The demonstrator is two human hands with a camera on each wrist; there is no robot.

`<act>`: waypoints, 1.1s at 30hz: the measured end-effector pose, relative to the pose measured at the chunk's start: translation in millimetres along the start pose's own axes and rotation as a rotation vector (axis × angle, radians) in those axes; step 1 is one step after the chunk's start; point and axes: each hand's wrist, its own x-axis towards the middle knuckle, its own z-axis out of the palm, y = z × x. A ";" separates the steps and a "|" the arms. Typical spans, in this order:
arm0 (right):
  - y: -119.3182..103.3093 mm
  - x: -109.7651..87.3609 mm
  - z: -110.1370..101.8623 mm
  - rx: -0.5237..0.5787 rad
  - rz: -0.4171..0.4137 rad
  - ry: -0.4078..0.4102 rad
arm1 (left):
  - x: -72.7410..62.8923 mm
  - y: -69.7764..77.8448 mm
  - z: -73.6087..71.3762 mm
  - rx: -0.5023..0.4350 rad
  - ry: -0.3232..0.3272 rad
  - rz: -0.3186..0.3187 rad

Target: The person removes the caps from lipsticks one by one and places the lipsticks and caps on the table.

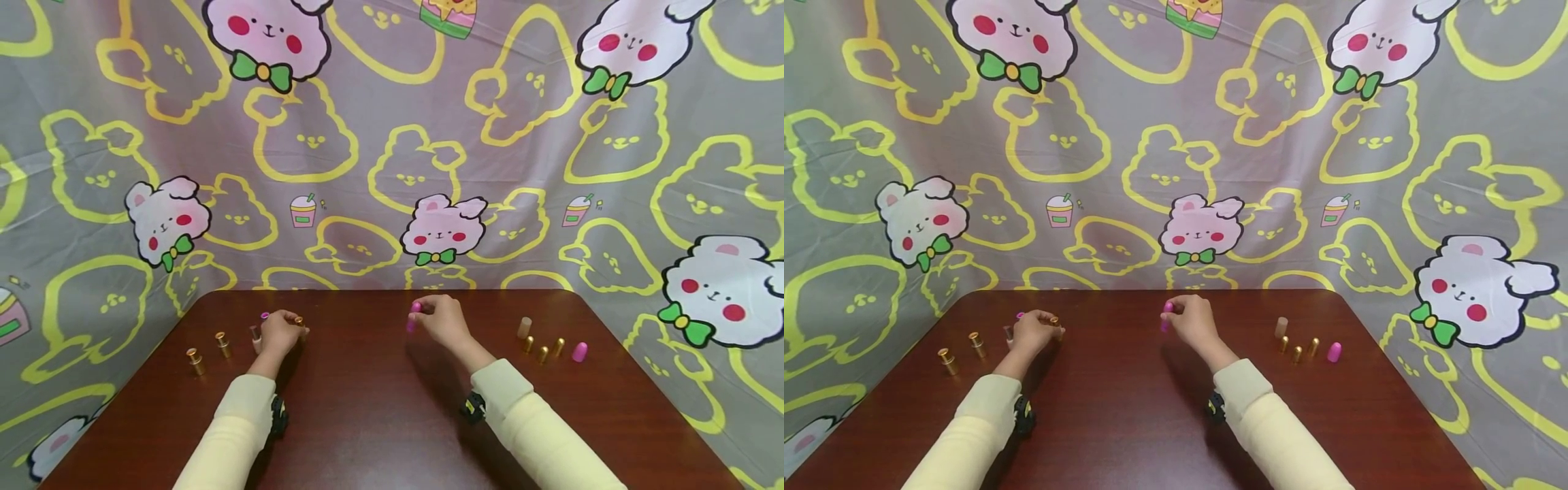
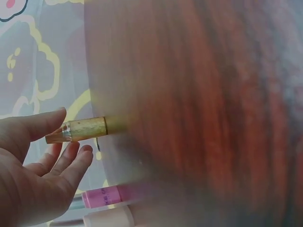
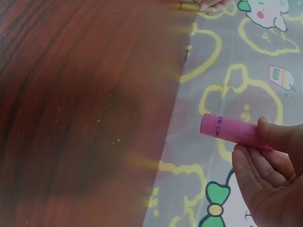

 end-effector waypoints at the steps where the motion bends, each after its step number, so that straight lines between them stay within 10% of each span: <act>1: -0.7 0.0 -1.6 0.003 -0.003 0.002 | -0.1 0.8 -0.2 -0.006 0.001 0.001; 33: -30.7 -5.7 -45.8 0.430 0.129 0.045 | -15.1 64.3 -7.8 -0.399 0.135 0.262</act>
